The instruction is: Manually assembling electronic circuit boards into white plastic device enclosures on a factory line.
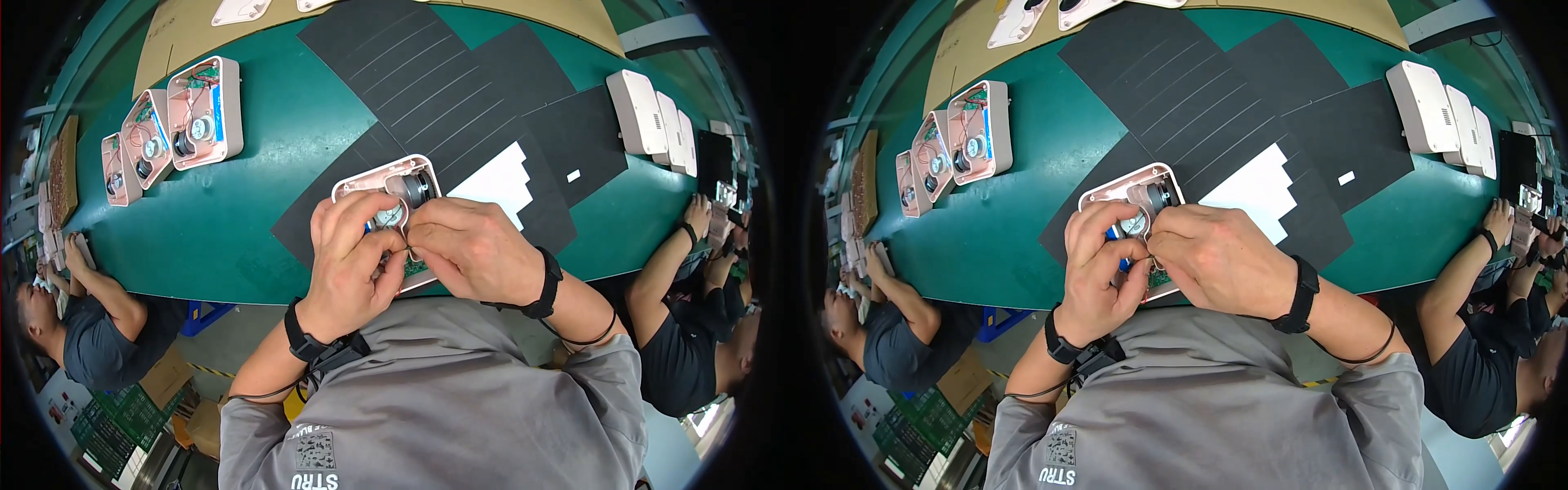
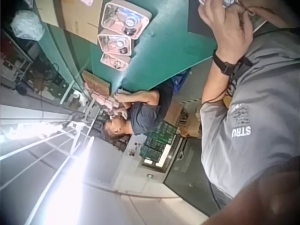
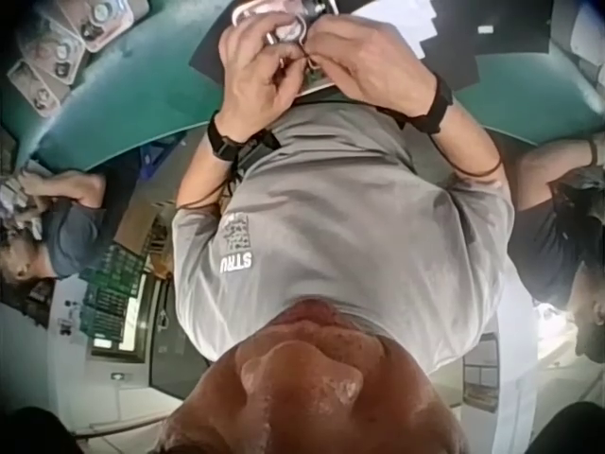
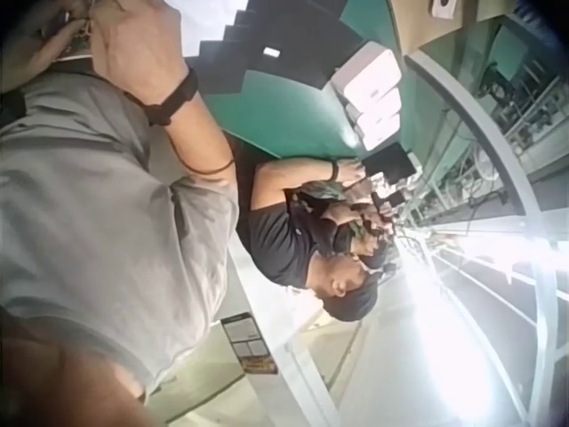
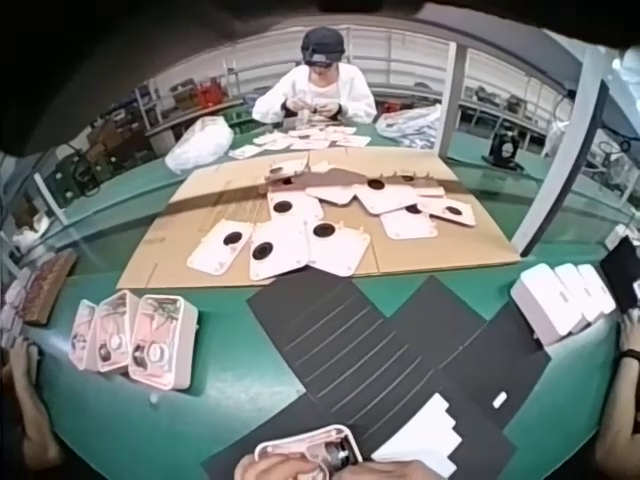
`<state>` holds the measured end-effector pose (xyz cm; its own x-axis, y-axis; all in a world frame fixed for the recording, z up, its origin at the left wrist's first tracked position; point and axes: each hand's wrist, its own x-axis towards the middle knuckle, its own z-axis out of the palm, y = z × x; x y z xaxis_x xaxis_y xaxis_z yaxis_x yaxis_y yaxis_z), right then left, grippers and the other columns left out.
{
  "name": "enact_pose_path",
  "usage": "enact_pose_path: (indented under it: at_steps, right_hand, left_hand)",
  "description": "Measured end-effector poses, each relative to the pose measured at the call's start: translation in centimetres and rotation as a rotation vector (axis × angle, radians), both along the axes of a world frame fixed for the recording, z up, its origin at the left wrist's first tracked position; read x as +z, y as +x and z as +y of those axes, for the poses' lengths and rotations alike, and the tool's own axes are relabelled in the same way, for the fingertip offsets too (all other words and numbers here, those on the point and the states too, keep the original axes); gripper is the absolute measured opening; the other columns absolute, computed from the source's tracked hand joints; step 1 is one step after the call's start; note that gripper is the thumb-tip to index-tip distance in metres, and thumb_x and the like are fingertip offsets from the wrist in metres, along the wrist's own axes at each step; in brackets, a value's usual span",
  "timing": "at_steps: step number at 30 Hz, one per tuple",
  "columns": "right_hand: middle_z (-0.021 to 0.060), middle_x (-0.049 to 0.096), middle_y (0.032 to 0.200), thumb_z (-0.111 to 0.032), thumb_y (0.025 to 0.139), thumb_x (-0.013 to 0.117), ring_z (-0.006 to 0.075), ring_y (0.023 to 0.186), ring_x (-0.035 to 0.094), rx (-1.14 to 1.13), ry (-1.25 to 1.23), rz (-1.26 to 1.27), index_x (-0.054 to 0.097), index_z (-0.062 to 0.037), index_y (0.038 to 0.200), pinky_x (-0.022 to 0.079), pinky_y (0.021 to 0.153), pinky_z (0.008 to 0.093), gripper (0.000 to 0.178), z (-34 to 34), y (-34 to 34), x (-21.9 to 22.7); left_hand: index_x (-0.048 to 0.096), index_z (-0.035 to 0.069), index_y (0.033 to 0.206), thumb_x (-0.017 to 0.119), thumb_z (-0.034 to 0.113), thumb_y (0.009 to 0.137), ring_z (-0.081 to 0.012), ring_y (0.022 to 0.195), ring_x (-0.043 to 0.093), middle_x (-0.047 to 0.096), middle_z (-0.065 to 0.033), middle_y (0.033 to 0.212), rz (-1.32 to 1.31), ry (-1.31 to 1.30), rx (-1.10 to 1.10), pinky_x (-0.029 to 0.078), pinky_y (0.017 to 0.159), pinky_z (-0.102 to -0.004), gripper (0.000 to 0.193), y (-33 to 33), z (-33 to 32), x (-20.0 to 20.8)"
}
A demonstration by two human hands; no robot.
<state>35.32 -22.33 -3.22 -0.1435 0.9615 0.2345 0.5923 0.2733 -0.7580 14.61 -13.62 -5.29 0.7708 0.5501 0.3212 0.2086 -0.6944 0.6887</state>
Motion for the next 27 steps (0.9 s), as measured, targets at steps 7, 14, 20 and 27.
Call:
enact_pose_path:
  at_steps: [7, 14, 20, 27]
  right_hand:
    - [0.0080, 0.066, 0.096, 0.004, 0.079, 0.074, 0.0280, 0.080, 0.069, -0.037, -0.030, -0.058, 0.069, -0.0021, 0.094, 0.056, 0.065, 0.0390, 0.018, -0.3, -0.8, 0.2]
    - [0.0070, 0.066, 0.095, 0.003, 0.080, 0.074, 0.0274, 0.081, 0.068, -0.050, -0.033, -0.054, 0.069, -0.0029, 0.094, 0.056, 0.065, 0.0386, 0.016, -0.4, -0.6, 0.0]
    - [0.0068, 0.067, 0.097, 0.003, 0.078, 0.075, 0.0270, 0.082, 0.070, -0.036, -0.048, -0.122, 0.071, -0.0025, 0.094, 0.058, 0.067, 0.0382, 0.018, -0.1, -1.0, 0.3]
    - [0.0092, 0.070, 0.099, 0.001, 0.085, 0.075, 0.0278, 0.083, 0.071, -0.216, 0.012, 0.052, 0.073, -0.0002, 0.100, 0.058, 0.067, 0.0361, 0.015, -1.2, -1.4, 0.3]
  left_hand:
    - [0.066, 0.008, 0.089, 0.079, -0.001, 0.075, -0.0366, 0.130, 0.055, 0.060, -0.0128, 0.138, 0.029, -0.011, 0.014, 0.038, 0.106, -0.0549, 0.022, 0.0, -0.4, -0.1]
    - [0.066, 0.008, 0.088, 0.079, -0.002, 0.073, -0.0362, 0.128, 0.057, 0.063, -0.0126, 0.135, -0.009, -0.033, 0.036, 0.039, 0.105, -0.0535, 0.023, 0.2, -0.4, -0.1]
    - [0.067, 0.008, 0.088, 0.078, -0.002, 0.072, -0.0360, 0.127, 0.059, 0.064, -0.0126, 0.133, -0.023, -0.017, 0.048, 0.039, 0.106, -0.0529, 0.022, 0.1, -0.5, -0.3]
    - [0.068, 0.007, 0.088, 0.078, -0.002, 0.074, -0.0369, 0.128, 0.059, 0.065, -0.0133, 0.134, -0.013, -0.024, 0.059, 0.042, 0.107, -0.0501, 0.019, 0.0, -0.4, -0.1]
